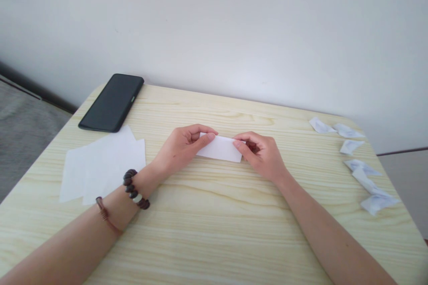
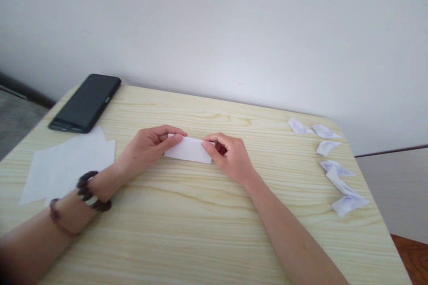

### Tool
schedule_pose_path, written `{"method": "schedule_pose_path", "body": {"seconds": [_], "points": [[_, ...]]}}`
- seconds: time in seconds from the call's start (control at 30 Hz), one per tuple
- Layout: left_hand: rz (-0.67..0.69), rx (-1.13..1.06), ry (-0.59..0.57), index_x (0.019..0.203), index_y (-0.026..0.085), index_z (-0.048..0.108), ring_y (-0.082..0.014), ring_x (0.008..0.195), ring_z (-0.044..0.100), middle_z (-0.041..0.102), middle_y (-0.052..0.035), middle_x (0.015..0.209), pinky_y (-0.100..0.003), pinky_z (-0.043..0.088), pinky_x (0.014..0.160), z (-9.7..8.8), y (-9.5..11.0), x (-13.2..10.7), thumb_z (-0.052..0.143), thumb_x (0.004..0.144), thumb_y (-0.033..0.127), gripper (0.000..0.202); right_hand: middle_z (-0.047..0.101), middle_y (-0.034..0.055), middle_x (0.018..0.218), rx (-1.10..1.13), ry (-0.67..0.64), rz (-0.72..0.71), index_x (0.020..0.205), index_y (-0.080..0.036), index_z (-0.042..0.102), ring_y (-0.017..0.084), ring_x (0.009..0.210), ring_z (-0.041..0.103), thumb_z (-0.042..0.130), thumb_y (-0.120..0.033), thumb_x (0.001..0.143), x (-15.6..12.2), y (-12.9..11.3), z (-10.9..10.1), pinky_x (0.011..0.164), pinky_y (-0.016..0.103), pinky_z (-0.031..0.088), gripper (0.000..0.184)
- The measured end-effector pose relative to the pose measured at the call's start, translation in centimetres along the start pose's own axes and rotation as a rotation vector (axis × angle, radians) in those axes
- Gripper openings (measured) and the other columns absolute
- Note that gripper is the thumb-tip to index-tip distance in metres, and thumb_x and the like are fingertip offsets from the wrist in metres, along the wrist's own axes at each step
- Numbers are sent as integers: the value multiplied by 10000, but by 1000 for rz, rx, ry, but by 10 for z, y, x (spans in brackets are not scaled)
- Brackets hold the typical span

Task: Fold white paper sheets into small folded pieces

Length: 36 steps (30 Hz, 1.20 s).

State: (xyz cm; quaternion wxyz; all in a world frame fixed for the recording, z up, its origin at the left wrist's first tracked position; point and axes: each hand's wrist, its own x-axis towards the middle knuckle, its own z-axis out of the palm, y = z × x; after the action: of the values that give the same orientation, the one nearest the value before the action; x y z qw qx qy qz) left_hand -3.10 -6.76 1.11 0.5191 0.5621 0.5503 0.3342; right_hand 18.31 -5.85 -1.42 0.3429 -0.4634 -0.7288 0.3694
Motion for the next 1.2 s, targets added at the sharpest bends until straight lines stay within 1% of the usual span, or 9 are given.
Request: {"method": "schedule_pose_path", "body": {"seconds": [0.3, 0.5, 0.6, 0.73, 0.8, 0.9, 1.0, 1.1, 1.2], "points": [[-8, 8, 13, 945, 151, 695, -63, 461, 379, 559, 35, 564, -174, 236, 417, 0, 0, 0, 618, 818, 442, 326, 608, -7, 631, -13, 0, 2, 893, -184, 670, 95, 511, 531, 573, -373, 881, 0, 0, 0, 481, 214, 413, 213], [-20, -7, 17, 948, 145, 695, -81, 500, 439, 603, 10, 612, -181, 268, 442, 1, -1, -1, 622, 809, 471, 361, 604, -9, 628, -10, -9, 5, 877, -186, 660, 93, 511, 526, 570, -371, 884, -1, 2, 1, 484, 214, 408, 206], [1, -17, 26, 955, 146, 692, -73, 499, 429, 601, 17, 616, -175, 270, 440, 3, -1, -2, 615, 821, 455, 346, 594, -16, 616, -20, -5, -7, 863, -184, 652, 86, 505, 516, 567, -348, 885, -1, 1, 1, 483, 209, 398, 187], [29, 23, 27, 943, 151, 692, -64, 479, 394, 573, 34, 588, -172, 246, 422, 6, -2, -3, 598, 836, 422, 307, 592, -25, 614, -95, 28, -91, 810, -178, 631, 73, 501, 496, 574, -265, 868, 0, -2, 1, 489, 198, 390, 119], [40, 42, 8, 926, 152, 694, -67, 487, 402, 569, 36, 585, -172, 251, 424, 7, -3, -2, 596, 834, 410, 291, 616, -20, 652, -124, 24, -147, 803, -179, 624, 74, 535, 519, 578, -234, 861, 0, -3, 2, 506, 191, 401, 93], [74, 65, -17, 902, 157, 695, -74, 516, 440, 590, 33, 613, -172, 283, 445, 8, -5, -2, 607, 825, 389, 260, 644, -9, 706, -134, 7, -190, 824, -182, 625, 85, 605, 559, 581, -230, 866, -1, -3, 2, 527, 183, 416, 77], [98, 86, -9, 889, 161, 692, -74, 529, 458, 610, 32, 639, -173, 304, 460, 9, -7, -3, 622, 814, 389, 251, 643, -6, 717, -153, 27, -231, 825, -184, 620, 87, 616, 560, 578, -219, 873, -2, -3, 3, 529, 184, 415, 73], [109, 133, 12, 855, 162, 698, -71, 512, 435, 588, 38, 611, -178, 287, 450, 10, -8, -4, 620, 812, 396, 250, 648, 1, 735, -209, 40, -306, 825, -184, 606, 100, 657, 573, 570, -199, 877, -3, -3, 4, 598, 209, 434, 65], [141, 194, 23, 831, 167, 709, -62, 479, 378, 550, 51, 572, -185, 253, 434, 12, -7, -6, 606, 818, 368, 226, 661, 13, 773, -278, 24, -382, 845, -187, 595, 122, 712, 584, 555, -189, 887, -2, -4, 5, 690, 251, 444, 58]]}}
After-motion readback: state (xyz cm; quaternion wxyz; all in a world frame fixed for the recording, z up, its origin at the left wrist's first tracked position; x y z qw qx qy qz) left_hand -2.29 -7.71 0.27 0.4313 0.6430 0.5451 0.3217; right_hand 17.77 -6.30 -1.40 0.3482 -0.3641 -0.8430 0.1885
